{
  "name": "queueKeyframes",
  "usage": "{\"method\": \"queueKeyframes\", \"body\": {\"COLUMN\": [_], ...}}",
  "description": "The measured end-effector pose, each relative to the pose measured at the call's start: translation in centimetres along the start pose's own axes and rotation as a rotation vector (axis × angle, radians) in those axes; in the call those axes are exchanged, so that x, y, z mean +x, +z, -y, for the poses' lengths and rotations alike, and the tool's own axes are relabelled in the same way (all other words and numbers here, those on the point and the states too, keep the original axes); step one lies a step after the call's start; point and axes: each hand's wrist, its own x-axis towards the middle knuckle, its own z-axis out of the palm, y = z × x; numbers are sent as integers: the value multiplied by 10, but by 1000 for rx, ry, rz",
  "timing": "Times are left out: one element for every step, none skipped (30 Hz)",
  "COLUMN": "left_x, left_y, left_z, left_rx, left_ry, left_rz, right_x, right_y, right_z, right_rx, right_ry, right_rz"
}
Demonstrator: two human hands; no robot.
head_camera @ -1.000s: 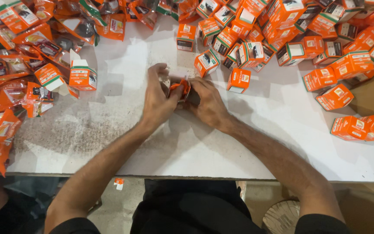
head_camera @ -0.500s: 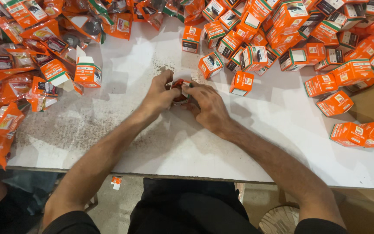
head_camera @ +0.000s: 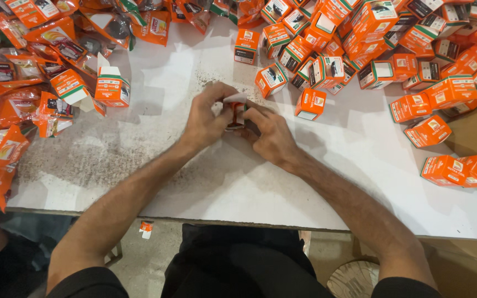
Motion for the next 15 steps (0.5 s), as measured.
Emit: {"method": "queueKeyframes", "body": {"left_x": [-4,-8,-11,-14,-15,-17,-17,-18,-18,-18,-18,-18,-19,-20,-20], "left_y": [-2,-5,-10,-13,-16,-18,-20,-19,-18,-17,-15,-14,-14,-14,-15], "left_z": [-3,-7,-11,-15,-18,-20,-22,-22,-22,-21,-19,-17,-15,-13,-12], "left_rx": [33,77,120,159,211,264,320,350,379,406,349,292,235,238,240], "left_ry": [165,244,321,397,476,553,633,603,573,546,509,472,433,443,450], "left_rz": [-8,15,42,71,99,123,146,137,127,117,115,112,108,113,121], "right_x": [0,-1,-1,-3,-4,-5,-5,-5,-5,-5,-4,-3,-3,-2,-1], "right_y": [0,1,2,2,2,2,2,2,2,1,1,0,0,-1,-2], "right_z": [0,-1,-2,-2,-4,-5,-7,-8,-9,-10,-10,-10,-10,-9,-8], "right_rx": [43,51,61,71,80,90,101,94,85,73,75,77,81,93,106], "right_ry": [27,110,197,287,259,227,193,189,185,180,179,177,175,140,109], "right_rz": [8,20,31,42,30,21,10,13,17,19,21,24,30,28,26]}}
